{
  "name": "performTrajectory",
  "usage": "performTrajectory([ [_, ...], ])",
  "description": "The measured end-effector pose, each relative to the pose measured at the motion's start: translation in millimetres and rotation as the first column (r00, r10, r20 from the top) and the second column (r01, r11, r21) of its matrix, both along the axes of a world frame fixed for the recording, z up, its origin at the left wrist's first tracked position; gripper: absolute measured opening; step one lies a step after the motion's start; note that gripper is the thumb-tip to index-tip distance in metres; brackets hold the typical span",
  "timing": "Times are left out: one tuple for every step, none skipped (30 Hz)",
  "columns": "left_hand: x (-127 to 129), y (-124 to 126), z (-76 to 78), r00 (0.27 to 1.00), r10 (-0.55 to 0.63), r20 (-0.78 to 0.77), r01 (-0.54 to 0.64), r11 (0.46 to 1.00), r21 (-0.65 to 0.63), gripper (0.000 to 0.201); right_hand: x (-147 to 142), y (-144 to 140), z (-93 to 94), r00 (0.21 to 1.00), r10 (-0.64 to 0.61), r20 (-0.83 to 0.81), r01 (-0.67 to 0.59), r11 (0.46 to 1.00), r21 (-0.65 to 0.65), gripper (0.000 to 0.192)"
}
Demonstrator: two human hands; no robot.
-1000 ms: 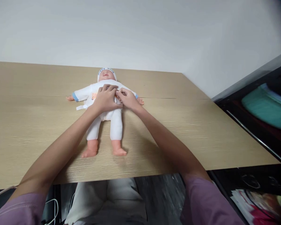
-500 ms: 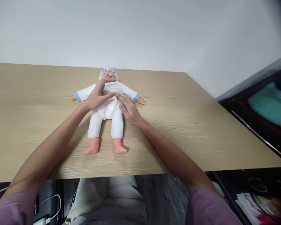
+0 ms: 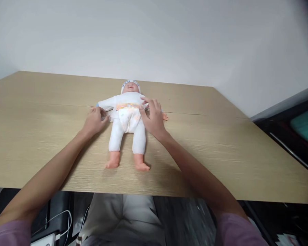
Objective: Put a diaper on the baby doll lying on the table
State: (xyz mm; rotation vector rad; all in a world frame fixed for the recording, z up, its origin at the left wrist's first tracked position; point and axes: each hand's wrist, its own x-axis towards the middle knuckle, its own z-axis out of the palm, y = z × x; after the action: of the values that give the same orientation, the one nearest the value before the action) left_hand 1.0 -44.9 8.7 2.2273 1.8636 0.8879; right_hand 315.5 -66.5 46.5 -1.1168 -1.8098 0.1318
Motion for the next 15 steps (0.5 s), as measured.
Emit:
performTrajectory([
  [0.2,0.1,-0.8,0.999,0.031,-0.023,-0.031,0.999,-0.018,0.028,-7.5,1.9,8.6,1.000,0.003,0.023,-0.003,1.000,0.002,0.038],
  [0.0,0.7,-1.5,0.997,0.058,-0.042,-0.059,0.998,-0.035,0.027,-15.7,4.7,16.3,0.998,0.029,0.054,-0.029,1.000,-0.001,0.036],
  [-0.6,1.7,-2.1,0.996,0.079,-0.051,-0.082,0.995,-0.050,0.026,-24.2,8.5,22.8,0.994,0.071,0.088,-0.070,0.997,-0.009,0.034],
  [-1.5,3.2,-2.5,0.995,0.092,-0.046,-0.094,0.993,-0.065,0.024,-32.8,13.1,27.6,0.985,0.118,0.122,-0.116,0.993,-0.021,0.033],
  [-2.7,4.8,-2.6,0.995,0.096,-0.022,-0.097,0.992,-0.085,0.023,-41.1,18.4,30.6,0.975,0.159,0.155,-0.155,0.987,-0.037,0.032],
  [-4.0,6.6,-2.4,0.995,0.095,0.015,-0.093,0.990,-0.106,0.023,-48.9,24.0,31.7,0.965,0.187,0.186,-0.180,0.982,-0.053,0.033],
  [-5.4,8.4,-2.0,0.994,0.094,0.056,-0.086,0.988,-0.126,0.023,-55.7,29.6,31.2,0.956,0.203,0.213,-0.192,0.979,-0.072,0.034],
  [-6.6,10.1,-1.2,0.992,0.093,0.091,-0.079,0.987,-0.139,0.023,-61.4,34.8,29.3,0.948,0.210,0.240,-0.193,0.977,-0.095,0.036],
  [-7.7,11.7,-0.2,0.988,0.088,0.130,-0.069,0.987,-0.148,0.024,-65.8,39.4,26.6,0.941,0.213,0.264,-0.188,0.975,-0.119,0.039],
  [-8.3,13.2,1.2,0.979,0.081,0.187,-0.052,0.987,-0.155,0.026,-68.9,43.2,23.4,0.935,0.214,0.283,-0.179,0.973,-0.145,0.042],
  [-8.2,14.7,2.8,0.961,0.068,0.267,-0.025,0.987,-0.160,0.030,-70.9,46.1,20.0,0.931,0.214,0.295,-0.170,0.971,-0.170,0.046],
  [-7.2,16.3,4.8,0.927,0.057,0.372,0.007,0.986,-0.168,0.035,-71.8,48.1,16.7,0.930,0.215,0.298,-0.162,0.968,-0.191,0.049],
  [-4.9,18.1,7.2,0.867,0.052,0.495,0.045,0.982,-0.181,0.039,-72.1,49.3,13.7,0.933,0.213,0.291,-0.156,0.966,-0.207,0.052],
  [-1.2,20.1,10.1,0.787,0.057,0.614,0.084,0.977,-0.197,0.042,-71.9,50.0,11.1,0.938,0.207,0.277,-0.149,0.965,-0.217,0.055],
  [4.0,22.3,13.6,0.703,0.069,0.708,0.118,0.970,-0.212,0.042,-71.4,50.4,9.0,0.945,0.200,0.259,-0.142,0.964,-0.224,0.059],
])
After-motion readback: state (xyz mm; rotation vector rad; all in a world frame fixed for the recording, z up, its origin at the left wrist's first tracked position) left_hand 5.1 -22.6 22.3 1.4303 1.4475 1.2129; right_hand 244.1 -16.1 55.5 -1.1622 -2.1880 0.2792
